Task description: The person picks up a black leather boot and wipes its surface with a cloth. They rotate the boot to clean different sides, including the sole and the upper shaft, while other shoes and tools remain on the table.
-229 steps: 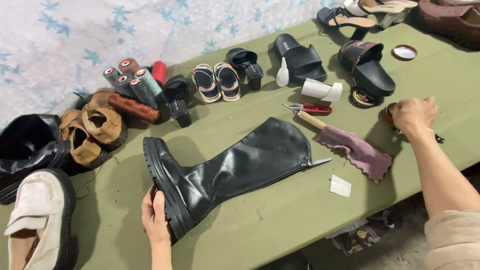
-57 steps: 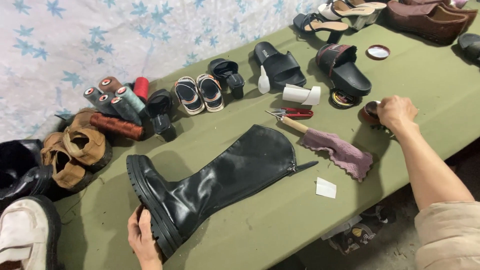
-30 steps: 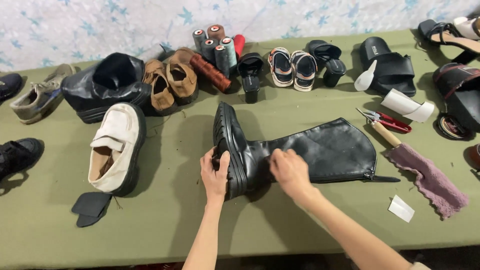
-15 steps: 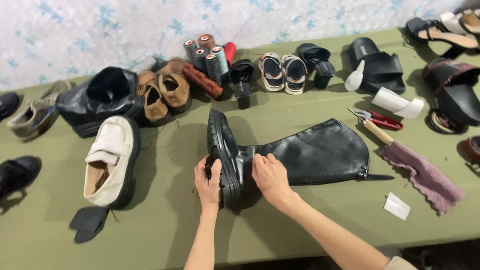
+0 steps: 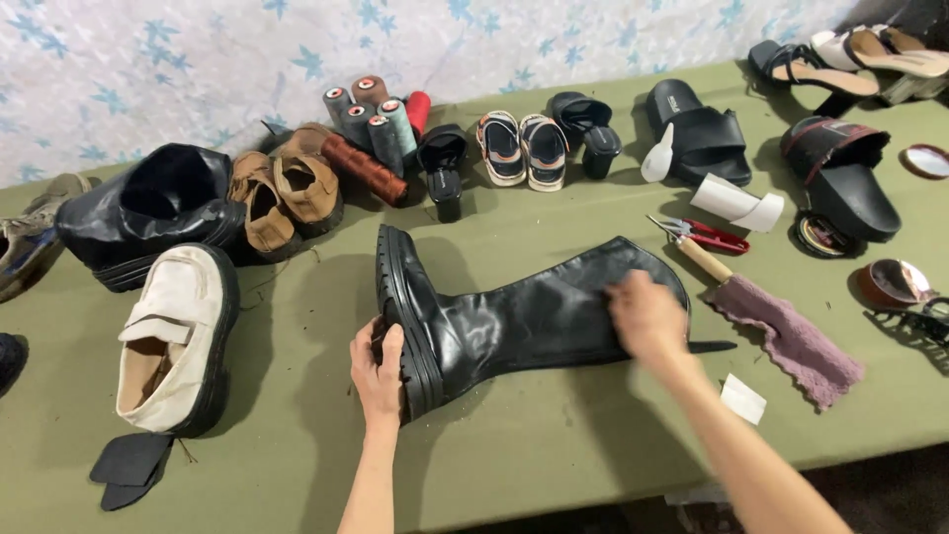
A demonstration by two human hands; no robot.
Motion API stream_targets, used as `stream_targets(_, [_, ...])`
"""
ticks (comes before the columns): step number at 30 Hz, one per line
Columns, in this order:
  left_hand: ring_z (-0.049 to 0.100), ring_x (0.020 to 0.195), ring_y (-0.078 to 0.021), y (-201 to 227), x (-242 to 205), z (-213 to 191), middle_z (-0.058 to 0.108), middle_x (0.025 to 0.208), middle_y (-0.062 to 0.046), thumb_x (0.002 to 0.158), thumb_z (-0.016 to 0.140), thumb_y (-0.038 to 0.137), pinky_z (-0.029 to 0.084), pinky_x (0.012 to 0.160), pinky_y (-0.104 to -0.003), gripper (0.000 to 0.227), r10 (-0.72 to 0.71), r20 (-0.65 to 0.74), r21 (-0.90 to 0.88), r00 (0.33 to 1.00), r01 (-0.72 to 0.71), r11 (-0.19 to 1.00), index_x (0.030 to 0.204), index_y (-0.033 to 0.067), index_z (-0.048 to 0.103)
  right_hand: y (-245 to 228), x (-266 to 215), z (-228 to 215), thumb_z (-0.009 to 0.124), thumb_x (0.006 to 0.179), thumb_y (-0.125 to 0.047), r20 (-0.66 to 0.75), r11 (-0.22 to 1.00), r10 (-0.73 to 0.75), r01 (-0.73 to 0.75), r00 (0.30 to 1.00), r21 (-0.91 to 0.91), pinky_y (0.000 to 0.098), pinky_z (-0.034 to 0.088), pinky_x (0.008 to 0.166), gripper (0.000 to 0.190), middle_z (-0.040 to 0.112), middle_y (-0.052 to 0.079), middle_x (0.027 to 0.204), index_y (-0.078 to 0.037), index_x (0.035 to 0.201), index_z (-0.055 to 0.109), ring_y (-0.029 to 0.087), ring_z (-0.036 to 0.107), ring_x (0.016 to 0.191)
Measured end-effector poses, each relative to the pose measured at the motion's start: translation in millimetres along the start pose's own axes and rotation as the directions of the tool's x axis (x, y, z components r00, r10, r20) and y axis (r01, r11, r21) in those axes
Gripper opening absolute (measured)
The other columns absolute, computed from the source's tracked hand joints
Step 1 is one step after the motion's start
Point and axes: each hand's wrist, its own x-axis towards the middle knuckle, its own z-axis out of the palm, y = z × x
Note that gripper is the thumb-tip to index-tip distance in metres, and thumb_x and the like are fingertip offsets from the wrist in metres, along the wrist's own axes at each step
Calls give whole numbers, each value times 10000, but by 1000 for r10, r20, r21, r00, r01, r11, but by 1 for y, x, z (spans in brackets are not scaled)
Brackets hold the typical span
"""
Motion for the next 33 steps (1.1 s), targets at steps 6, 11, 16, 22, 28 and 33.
stream_targets(6, [584,1261,-402,-1,-2,-3,599,1275,-139,925,656,635,432,1081,-536,644,-3,12,29,1000,3,1000,1379,181,614,-134,-61,43,645,903,-268,-35,865,-447,442,894,239,382,587,755,82,701,55,800,-193,875,630,262,702,874])
stream_targets(11, [562,1291,-383,16,-5,-4,564,1332,-135,931,619,662,415,1098,-563,696,-25,53,13,998,24,1000,1424,174,573,-93,-19,53,643,875,-299,-280,869,-490,489,826,-79,333,563,547,176,623,10,664,-204,742,578,213,684,641])
stream_targets(16, [576,1249,-215,30,-8,-2,587,1354,-50,838,586,541,452,1066,-383,621,-123,13,-40,992,123,992,1338,176,626,2,38,-31,477,939,-109,151,997,7,-18,988,76,559,476,587,131,684,211,859,-55,930,596,444,660,772])
stream_targets(22, [578,1249,-219,24,-8,-2,589,1353,-52,841,583,547,461,1053,-390,609,-116,4,-33,993,116,993,1325,181,629,-7,38,-15,520,975,-299,180,975,63,-99,982,200,542,486,702,184,748,144,978,-166,1050,621,420,676,918])
stream_targets(28, [578,1283,-395,-1,-2,1,599,1325,-141,920,659,654,417,1112,-537,654,2,-16,-9,1000,-2,1000,1357,168,624,-126,-72,55,597,928,-355,-9,833,-417,387,909,395,370,587,697,70,652,-1,788,-285,932,602,235,711,824])
stream_targets(33, [600,1240,-397,3,-1,0,597,1269,-131,924,666,630,428,1095,-520,629,6,4,-2,1000,-6,1000,1354,173,623,-100,-76,42,623,929,-334,49,864,-468,446,882,232,336,587,677,119,657,-3,784,-227,915,574,218,705,823])
